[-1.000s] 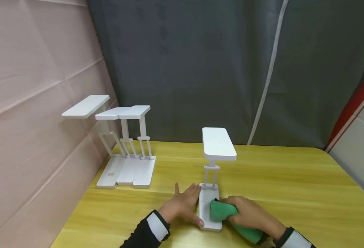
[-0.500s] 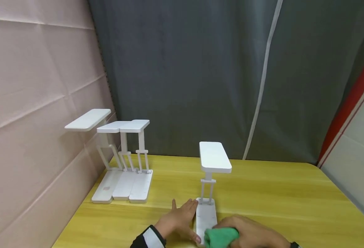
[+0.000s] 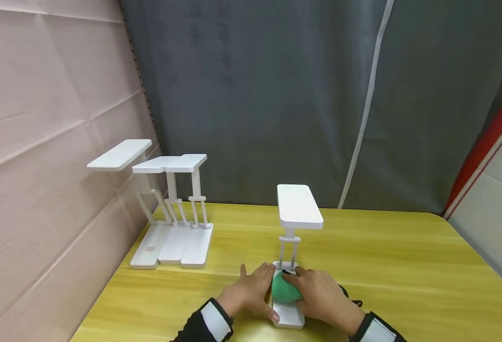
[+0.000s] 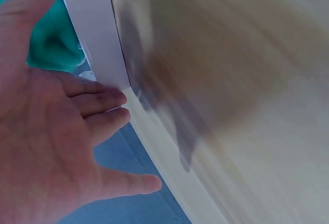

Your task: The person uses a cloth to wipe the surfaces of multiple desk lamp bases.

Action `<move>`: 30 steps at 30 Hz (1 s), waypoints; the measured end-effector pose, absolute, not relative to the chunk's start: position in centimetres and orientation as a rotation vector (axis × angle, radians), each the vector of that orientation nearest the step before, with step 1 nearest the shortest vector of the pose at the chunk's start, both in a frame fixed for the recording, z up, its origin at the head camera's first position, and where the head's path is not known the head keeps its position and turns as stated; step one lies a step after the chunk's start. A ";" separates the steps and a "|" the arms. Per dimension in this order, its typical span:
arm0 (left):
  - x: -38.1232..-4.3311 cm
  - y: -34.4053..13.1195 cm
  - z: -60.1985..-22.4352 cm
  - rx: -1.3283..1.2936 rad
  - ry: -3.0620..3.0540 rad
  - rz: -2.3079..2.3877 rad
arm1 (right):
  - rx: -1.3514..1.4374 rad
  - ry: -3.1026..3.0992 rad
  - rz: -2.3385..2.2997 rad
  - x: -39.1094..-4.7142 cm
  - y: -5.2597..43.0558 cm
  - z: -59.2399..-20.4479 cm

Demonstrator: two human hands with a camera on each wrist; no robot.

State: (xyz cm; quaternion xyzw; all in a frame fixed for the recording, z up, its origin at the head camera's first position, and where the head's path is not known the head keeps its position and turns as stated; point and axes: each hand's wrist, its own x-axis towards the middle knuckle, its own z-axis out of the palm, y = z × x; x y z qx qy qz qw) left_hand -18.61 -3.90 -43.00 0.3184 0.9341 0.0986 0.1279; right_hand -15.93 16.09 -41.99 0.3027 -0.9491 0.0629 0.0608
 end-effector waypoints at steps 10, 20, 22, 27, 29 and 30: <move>-18.8 -4.0 -43.6 0.942 2.700 0.293 | 1.265 -2.931 0.605 -13.9 17.8 -41.3; -19.0 -3.9 -43.4 0.971 2.672 0.395 | 1.217 -2.857 0.988 -14.8 20.4 -41.1; -19.0 -3.8 -43.4 0.970 2.671 0.395 | 0.845 -2.880 0.809 -15.3 21.0 -41.1; -19.0 -3.8 -43.3 0.942 2.687 0.362 | 0.316 -2.911 0.247 -17.4 21.1 -42.6; -19.0 -3.9 -43.3 0.932 2.693 0.338 | 0.330 -2.927 0.120 -18.0 20.6 -43.4; -18.9 -3.9 -43.3 0.930 2.695 0.326 | 0.354 -2.932 0.085 -18.2 20.4 -43.7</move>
